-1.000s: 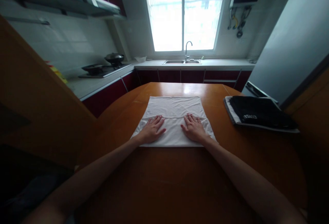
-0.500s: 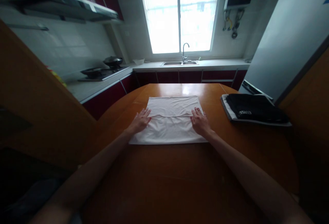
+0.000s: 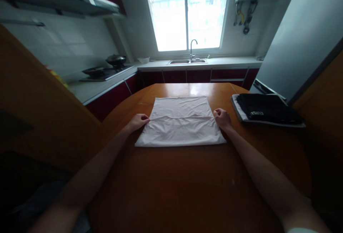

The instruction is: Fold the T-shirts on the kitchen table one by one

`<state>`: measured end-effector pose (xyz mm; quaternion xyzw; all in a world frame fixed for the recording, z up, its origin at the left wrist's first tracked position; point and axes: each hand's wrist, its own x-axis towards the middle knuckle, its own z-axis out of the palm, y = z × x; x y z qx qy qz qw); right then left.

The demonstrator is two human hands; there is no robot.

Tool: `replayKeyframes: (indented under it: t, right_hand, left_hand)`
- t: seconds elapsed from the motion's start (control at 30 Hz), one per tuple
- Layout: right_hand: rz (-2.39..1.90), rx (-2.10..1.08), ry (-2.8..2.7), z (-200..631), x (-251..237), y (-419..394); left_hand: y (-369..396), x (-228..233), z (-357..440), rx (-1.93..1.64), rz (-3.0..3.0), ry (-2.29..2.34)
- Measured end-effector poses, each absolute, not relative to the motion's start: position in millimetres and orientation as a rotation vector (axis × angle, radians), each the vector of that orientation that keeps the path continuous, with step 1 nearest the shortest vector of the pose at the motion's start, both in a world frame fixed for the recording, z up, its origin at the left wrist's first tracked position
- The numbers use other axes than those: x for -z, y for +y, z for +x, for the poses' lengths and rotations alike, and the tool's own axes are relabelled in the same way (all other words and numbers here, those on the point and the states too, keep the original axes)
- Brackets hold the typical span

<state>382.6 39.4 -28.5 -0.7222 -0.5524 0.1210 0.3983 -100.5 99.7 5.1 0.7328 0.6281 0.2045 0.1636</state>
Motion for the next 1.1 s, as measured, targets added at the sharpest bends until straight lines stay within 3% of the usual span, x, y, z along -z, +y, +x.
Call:
replayKeyframes:
  t: [0.27,0.43,0.57,0.7,0.97,1.1]
  right_hand:
    - [-1.933,-0.212,-1.543,382,23,33]
    - [-1.824,0.076,-1.669,359,9,20]
    - [-1.761,0.106,-1.971,324,12,10]
    - [-1.931,-0.089,-2.178,311,27,8]
    - [-1.945,0.016,-2.116,316,26,6]
    - [-1.995,-0.133,-2.159,314,27,7]
  left_hand:
    - [98,-2,-97,-0.644,2.128,1.826]
    - [79,-2,-68,-0.793,2.379,1.702]
    - [60,12,-43,-0.453,2.569,1.550]
    - [53,19,-40,-0.148,2.529,1.654]
    - [49,9,-33,-0.206,2.650,1.616]
    - [49,15,-30,-0.109,2.624,1.556]
